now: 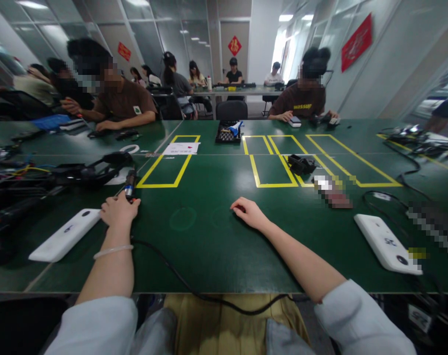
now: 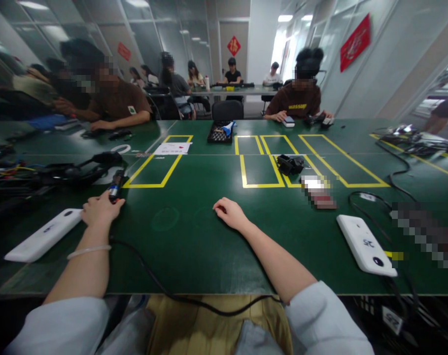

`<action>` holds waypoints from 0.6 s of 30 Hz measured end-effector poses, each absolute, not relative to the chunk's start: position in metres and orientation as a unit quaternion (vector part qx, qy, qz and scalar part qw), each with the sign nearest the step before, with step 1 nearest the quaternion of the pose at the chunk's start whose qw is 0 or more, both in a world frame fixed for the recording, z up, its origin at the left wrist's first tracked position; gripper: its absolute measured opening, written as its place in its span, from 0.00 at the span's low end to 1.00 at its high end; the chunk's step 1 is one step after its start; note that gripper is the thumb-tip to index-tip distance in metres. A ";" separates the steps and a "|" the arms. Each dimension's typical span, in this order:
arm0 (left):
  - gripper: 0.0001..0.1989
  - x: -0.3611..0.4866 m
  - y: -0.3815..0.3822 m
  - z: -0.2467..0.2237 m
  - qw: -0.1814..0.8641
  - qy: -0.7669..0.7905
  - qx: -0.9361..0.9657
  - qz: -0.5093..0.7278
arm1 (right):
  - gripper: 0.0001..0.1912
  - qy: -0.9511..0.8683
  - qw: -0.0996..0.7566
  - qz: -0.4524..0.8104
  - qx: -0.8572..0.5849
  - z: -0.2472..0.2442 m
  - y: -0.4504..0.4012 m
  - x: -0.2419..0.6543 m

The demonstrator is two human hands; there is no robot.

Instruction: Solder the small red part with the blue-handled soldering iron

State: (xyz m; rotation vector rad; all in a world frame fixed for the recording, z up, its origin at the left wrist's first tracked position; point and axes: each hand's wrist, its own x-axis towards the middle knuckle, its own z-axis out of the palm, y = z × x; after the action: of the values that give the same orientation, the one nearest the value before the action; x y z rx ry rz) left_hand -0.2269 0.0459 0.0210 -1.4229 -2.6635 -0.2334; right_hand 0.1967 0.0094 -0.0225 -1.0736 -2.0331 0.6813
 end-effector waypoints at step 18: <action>0.17 -0.177 0.054 0.017 -0.002 -0.735 -0.601 -0.315 | 0.09 -0.714 0.388 0.404 -0.420 -0.029 0.017 0.198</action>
State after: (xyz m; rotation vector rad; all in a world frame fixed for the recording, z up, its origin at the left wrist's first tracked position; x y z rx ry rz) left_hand -0.1768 0.0536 0.0174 -1.8895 -2.3125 -0.9898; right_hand 0.1978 0.0167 -0.0289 -1.0688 -1.8179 1.0273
